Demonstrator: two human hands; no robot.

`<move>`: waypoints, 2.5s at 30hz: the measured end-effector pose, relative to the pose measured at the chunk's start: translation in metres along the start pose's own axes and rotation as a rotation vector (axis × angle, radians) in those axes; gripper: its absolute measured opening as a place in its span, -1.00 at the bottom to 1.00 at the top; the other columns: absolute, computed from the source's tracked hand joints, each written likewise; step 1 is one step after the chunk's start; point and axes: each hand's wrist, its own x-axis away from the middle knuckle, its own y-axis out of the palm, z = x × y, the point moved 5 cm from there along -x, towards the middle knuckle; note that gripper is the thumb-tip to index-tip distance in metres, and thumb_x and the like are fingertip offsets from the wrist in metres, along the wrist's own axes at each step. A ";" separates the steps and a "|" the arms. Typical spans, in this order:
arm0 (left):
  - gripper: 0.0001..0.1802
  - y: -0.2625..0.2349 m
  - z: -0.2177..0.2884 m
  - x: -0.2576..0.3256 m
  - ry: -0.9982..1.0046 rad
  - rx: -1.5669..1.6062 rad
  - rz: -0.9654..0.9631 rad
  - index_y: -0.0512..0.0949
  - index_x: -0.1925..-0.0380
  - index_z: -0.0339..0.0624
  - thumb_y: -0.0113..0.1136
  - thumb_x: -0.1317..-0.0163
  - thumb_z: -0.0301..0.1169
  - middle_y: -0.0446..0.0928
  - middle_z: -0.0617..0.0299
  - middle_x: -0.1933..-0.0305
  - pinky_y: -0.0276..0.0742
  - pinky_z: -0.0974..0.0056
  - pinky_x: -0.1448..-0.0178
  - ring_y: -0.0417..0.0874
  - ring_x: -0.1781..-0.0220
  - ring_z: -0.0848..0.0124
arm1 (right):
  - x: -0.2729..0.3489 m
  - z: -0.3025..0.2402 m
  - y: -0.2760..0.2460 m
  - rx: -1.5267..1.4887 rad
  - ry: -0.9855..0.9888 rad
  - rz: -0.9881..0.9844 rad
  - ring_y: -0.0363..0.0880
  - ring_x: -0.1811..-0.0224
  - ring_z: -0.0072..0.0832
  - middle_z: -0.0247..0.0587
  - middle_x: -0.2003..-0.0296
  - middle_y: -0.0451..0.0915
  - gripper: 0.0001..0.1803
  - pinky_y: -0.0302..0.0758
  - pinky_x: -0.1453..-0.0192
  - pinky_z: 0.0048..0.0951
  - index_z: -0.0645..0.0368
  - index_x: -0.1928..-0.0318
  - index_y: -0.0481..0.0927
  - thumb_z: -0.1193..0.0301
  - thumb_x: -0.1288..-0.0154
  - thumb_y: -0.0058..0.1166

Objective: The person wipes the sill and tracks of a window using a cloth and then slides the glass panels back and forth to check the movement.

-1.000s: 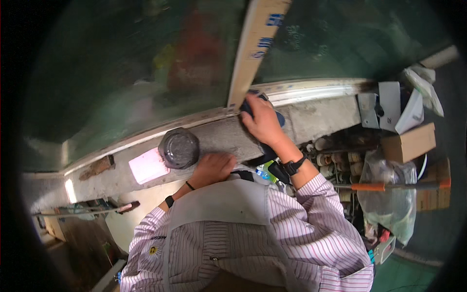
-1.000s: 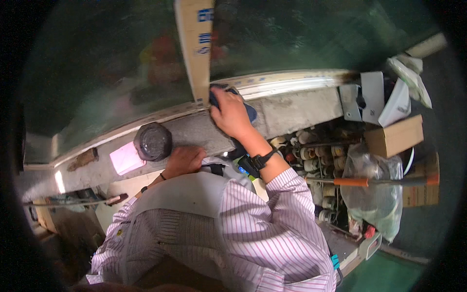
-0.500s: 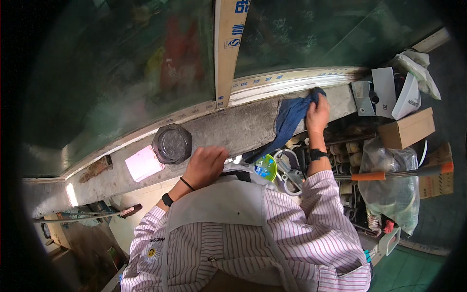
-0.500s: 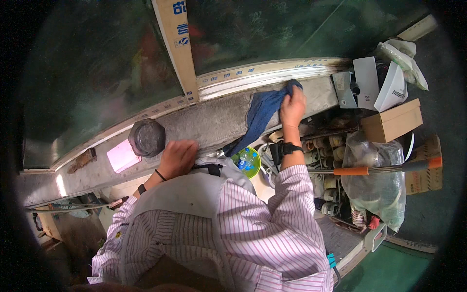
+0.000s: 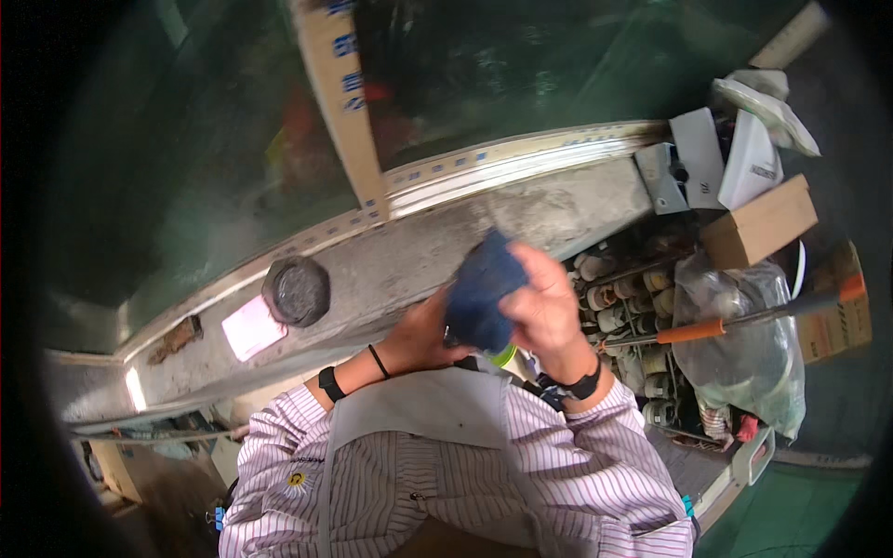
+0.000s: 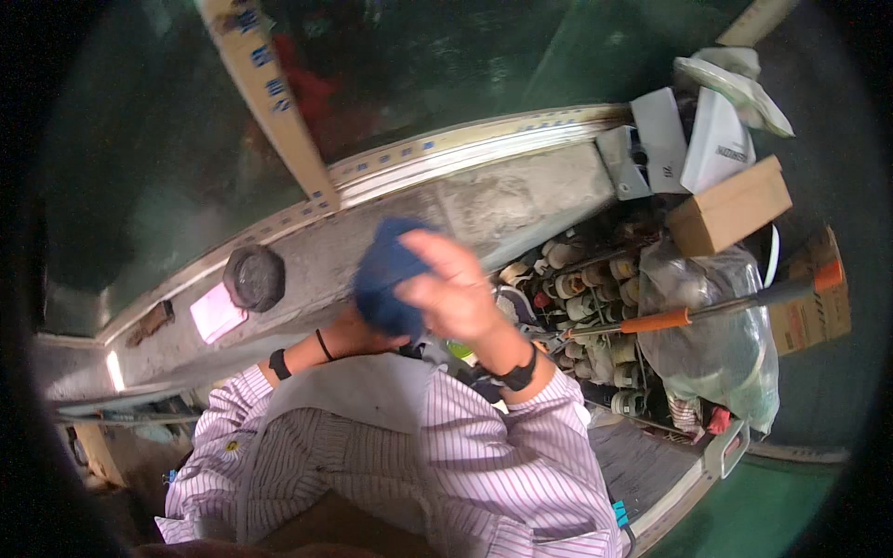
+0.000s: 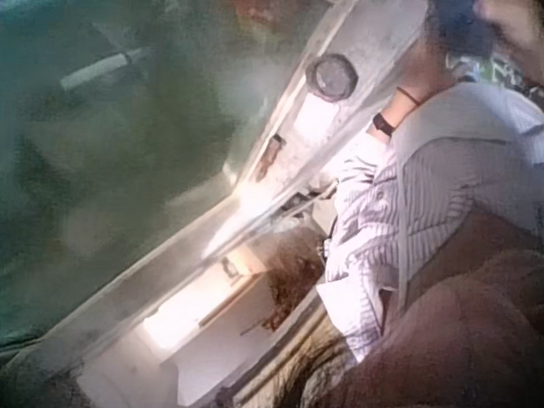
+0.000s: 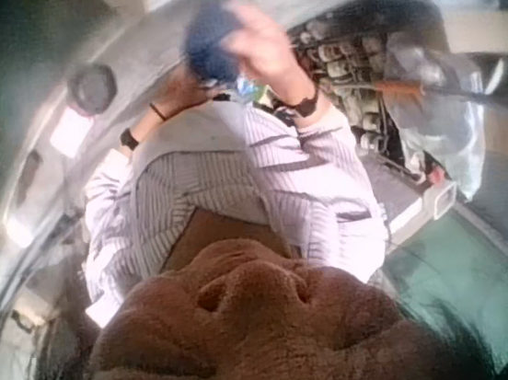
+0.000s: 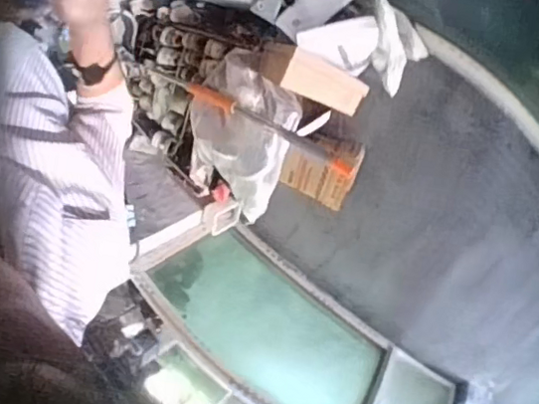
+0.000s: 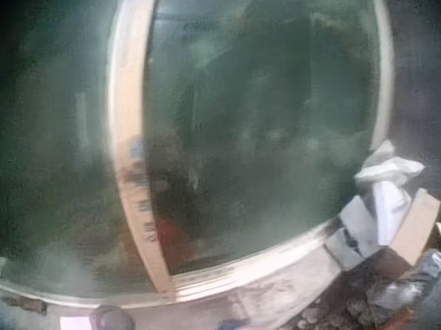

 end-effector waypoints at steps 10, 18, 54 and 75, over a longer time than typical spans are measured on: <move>-0.41 0.024 -0.025 -0.018 -0.195 0.330 -0.077 0.30 -0.22 -0.32 0.18 -0.26 -0.28 0.51 -0.03 -0.10 0.52 0.22 0.01 0.62 0.08 0.22 | 0.021 -0.094 -0.091 0.413 -0.295 0.404 0.56 0.03 -0.41 -0.10 -0.01 0.55 -0.39 0.50 -0.10 -0.41 0.36 -0.28 0.27 0.55 -0.17 0.01; -0.47 0.018 0.068 -0.098 -0.171 0.646 -0.277 0.37 -0.17 -0.29 0.21 -0.18 -0.41 0.47 0.10 -0.10 0.47 0.24 -0.15 0.52 -0.07 0.35 | 0.059 0.016 -0.133 0.389 0.099 0.345 0.43 -0.14 -0.49 -0.24 -0.13 0.44 -0.28 0.33 -0.27 -0.41 0.23 -0.26 0.29 0.56 -0.04 0.25; -0.42 -0.029 -0.032 -0.006 -0.095 -0.723 -0.049 0.43 -0.06 -0.21 0.29 -0.04 -0.19 0.40 0.12 -0.17 0.27 0.09 -0.25 0.40 -0.22 0.17 | -0.109 -0.044 -0.093 0.819 -0.196 0.070 0.55 -0.07 -0.36 -0.09 -0.02 0.57 -0.37 0.45 -0.22 -0.33 0.35 -0.15 0.46 0.65 0.08 -0.10; -0.48 -0.030 -0.039 0.008 0.035 -0.707 0.167 0.46 -0.02 -0.24 0.20 -0.14 -0.15 0.44 0.11 -0.15 0.25 0.13 -0.30 0.37 -0.26 0.25 | -0.133 -0.003 -0.170 2.112 -0.090 -0.078 0.39 -0.22 0.01 0.14 -0.12 0.47 -0.29 0.29 -0.33 -0.19 0.28 -0.15 0.45 0.61 0.18 0.20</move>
